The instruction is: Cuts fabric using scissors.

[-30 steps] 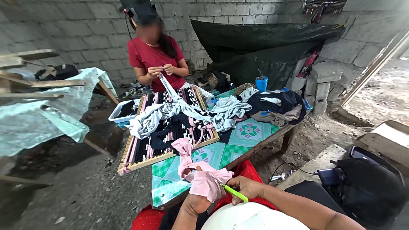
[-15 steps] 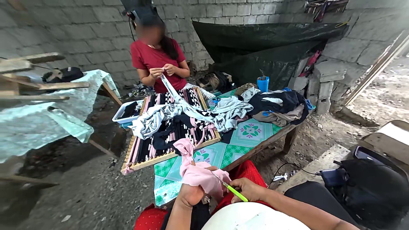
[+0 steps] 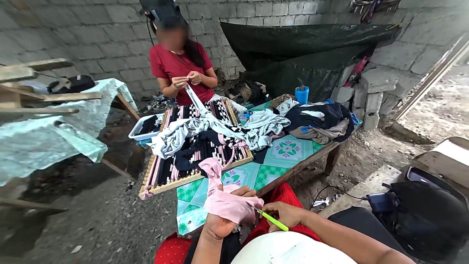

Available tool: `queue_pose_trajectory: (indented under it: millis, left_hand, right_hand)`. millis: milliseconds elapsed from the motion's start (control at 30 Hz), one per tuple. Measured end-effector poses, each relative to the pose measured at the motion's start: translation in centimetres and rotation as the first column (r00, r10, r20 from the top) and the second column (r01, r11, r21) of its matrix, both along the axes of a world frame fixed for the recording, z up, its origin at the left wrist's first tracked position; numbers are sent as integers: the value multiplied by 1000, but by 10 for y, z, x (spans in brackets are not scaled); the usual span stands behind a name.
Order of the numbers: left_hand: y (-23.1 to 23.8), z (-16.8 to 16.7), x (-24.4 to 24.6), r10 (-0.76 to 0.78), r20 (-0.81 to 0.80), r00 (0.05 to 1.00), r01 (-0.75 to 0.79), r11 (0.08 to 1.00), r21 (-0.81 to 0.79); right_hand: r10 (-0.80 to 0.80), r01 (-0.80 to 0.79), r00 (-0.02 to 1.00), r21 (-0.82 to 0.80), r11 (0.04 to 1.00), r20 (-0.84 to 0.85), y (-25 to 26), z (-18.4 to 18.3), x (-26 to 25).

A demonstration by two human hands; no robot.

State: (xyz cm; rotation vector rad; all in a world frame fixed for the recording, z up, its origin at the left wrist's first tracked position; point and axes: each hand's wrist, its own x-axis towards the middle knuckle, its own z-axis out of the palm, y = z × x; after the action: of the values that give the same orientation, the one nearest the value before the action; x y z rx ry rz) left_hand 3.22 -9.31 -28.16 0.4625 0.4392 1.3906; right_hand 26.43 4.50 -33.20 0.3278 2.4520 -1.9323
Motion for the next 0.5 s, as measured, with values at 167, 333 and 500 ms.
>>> queue_pose_trajectory:
  millis: [167, 333, 500]
  left_hand:
    - [2, -6, 5, -58, -56, 997, 61, 996, 63]
    - [2, -7, 10, -76, -80, 994, 80, 996, 41]
    - [2, -7, 11, -62, -111, 992, 64, 998, 17]
  right_hand:
    - [12, -12, 999, 1, 1000, 46, 2, 17, -3]
    - [14, -14, 999, -2, 1000, 41, -3, 19, -5]
    - [-24, 19, 998, 91, 996, 54, -4, 21, -7]
